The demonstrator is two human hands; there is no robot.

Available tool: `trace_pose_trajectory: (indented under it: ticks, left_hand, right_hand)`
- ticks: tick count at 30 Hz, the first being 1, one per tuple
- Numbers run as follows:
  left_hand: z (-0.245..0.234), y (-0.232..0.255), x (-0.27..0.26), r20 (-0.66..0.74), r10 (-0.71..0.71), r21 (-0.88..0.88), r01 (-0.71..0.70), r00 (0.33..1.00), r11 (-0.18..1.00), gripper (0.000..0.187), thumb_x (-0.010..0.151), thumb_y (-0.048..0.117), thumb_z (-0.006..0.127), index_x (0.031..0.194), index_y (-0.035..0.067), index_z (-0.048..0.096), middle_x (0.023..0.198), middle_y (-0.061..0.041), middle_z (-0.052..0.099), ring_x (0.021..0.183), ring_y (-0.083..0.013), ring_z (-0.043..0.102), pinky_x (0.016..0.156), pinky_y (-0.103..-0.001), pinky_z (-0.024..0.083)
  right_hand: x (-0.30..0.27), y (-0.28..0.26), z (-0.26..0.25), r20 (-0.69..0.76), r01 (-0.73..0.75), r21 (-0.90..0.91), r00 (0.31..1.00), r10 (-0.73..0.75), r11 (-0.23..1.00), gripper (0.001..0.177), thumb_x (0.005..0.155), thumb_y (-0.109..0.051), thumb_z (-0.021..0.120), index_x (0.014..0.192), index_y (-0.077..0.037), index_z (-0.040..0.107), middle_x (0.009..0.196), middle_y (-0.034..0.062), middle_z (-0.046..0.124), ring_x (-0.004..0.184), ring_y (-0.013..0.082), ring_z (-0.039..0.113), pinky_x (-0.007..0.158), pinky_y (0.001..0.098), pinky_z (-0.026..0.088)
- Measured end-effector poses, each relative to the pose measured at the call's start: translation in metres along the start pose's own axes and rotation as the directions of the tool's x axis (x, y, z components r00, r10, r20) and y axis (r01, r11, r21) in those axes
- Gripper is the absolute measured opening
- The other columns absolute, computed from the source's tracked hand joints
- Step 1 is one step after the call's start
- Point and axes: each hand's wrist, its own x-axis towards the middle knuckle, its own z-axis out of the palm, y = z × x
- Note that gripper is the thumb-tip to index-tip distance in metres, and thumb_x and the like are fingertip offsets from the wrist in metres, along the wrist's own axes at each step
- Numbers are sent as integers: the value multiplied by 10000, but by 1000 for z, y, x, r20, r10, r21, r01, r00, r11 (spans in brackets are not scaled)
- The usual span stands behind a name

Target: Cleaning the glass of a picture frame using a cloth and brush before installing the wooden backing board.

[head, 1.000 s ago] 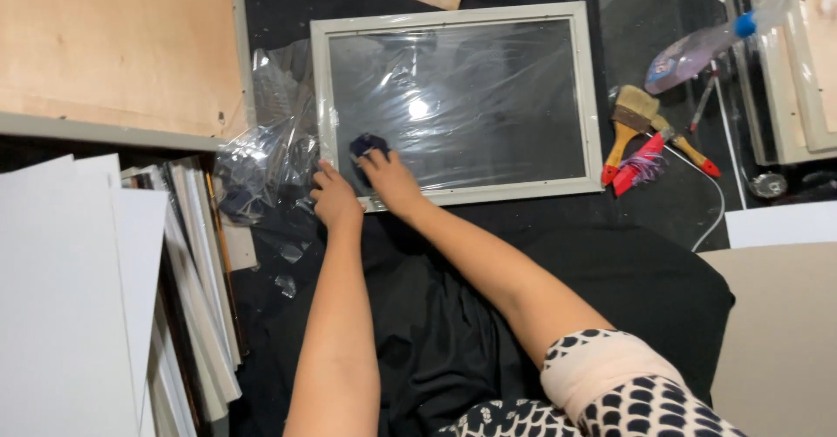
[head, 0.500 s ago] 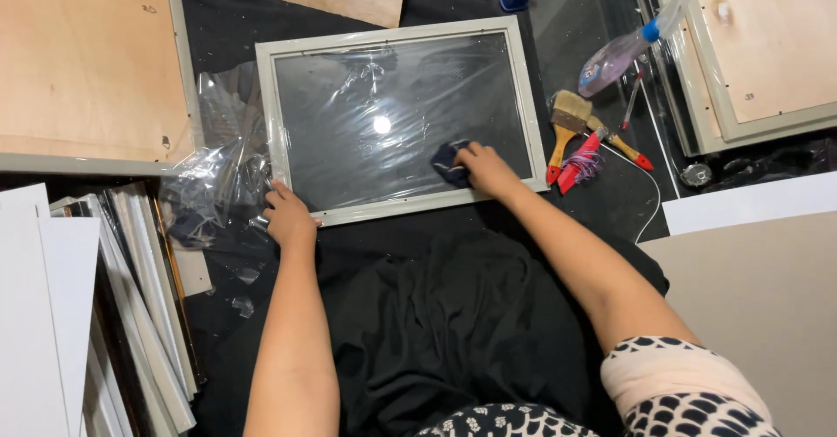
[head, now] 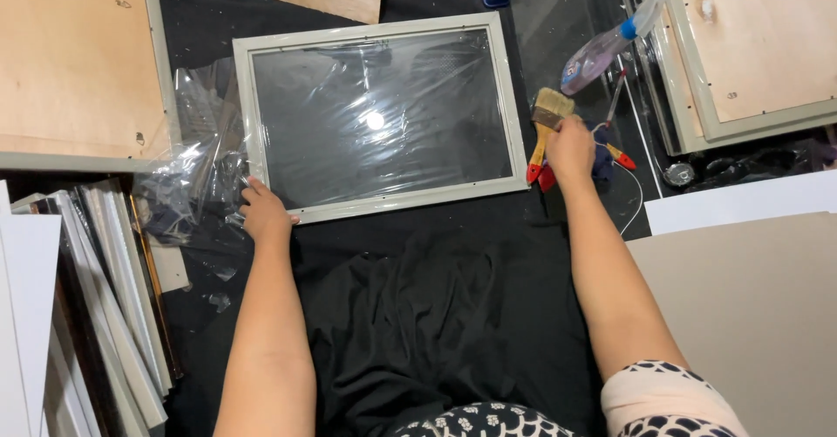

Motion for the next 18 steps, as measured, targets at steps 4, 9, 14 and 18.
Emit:
trace_pose_trajectory:
  ticks: [4,9,14,18]
  left_hand:
    - [-1,2,-10,-4,-33,-23,33,999,999,1079,816,149,862,1593,-66,145,1460,-327,334,1311,-531,443,935,-682,534]
    - [-8,5,-15,-4,-50,-43,50,999,998,1093,810,176,864,1594,-71,143,1478,-320,336,1323,-509,444,946,-666,537]
    - [-4,2,-10,-1,-35,-46,35,999,998,1121,792,172,884,1594,-64,136,1459,-304,347,1294,-484,463,913,-654,553]
    - [-6,0,-13,1,-29,-63,29,1000,998,1121,799,201,877,1598,-56,135,1476,-296,340,1303,-471,457,919,-650,556]
  right_hand:
    - [-5,-16,28,336,-108,-43,935,117,993,605,941,-317,586,1435,-32,384,1279,318,640,1219,538,592,982,697,455]
    - [13,0,41,358,-118,3,927,109,993,738,869,-248,713,1425,-3,294,1285,367,616,1232,569,570,994,698,447]
    - [3,5,-12,26,-13,109,1000,10,994,297,925,-154,574,1176,3,544,1071,336,697,1049,544,675,909,642,500]
    - [-16,11,-52,-440,223,213,891,-111,951,114,929,-155,782,1029,-109,751,867,125,686,828,356,714,713,474,576]
